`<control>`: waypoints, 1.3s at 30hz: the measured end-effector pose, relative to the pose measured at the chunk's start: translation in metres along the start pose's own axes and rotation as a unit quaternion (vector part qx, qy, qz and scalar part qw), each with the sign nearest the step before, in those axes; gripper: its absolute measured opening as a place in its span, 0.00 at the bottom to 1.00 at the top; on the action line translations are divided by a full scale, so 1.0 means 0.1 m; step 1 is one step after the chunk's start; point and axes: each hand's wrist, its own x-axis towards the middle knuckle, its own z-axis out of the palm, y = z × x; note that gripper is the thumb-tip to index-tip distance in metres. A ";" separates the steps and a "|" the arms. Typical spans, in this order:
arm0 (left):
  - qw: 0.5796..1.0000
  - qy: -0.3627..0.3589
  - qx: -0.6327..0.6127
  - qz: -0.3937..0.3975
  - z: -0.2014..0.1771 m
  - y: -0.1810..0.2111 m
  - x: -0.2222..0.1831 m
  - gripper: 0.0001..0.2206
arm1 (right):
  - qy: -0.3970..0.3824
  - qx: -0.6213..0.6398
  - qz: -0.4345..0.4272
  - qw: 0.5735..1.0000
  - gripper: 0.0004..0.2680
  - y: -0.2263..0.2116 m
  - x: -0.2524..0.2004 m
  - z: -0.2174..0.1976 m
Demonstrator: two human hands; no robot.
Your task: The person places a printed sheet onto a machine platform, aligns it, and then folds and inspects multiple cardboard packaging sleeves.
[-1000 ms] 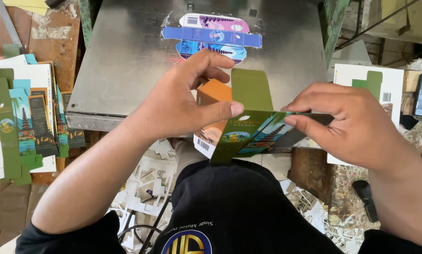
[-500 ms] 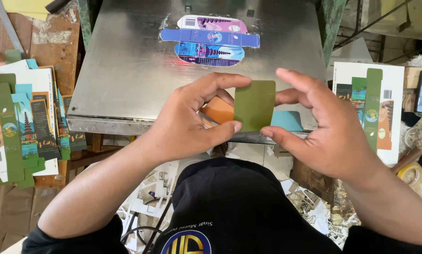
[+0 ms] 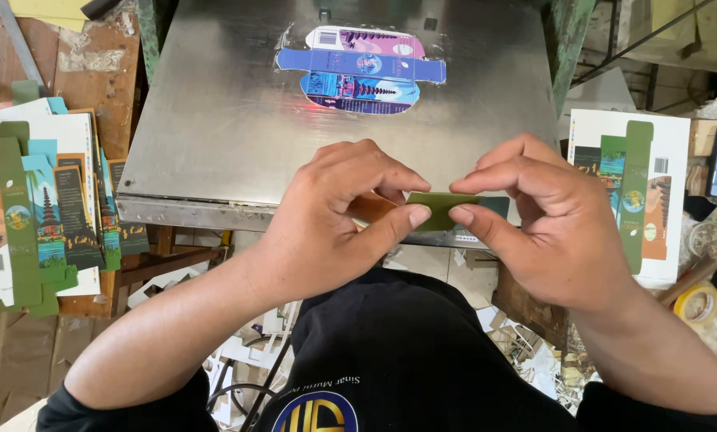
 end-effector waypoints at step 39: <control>0.856 0.279 -0.423 -0.103 0.41 -1.80 -0.40 0.16 | 0.101 0.591 0.037 0.800 0.26 1.44 -0.10 0.17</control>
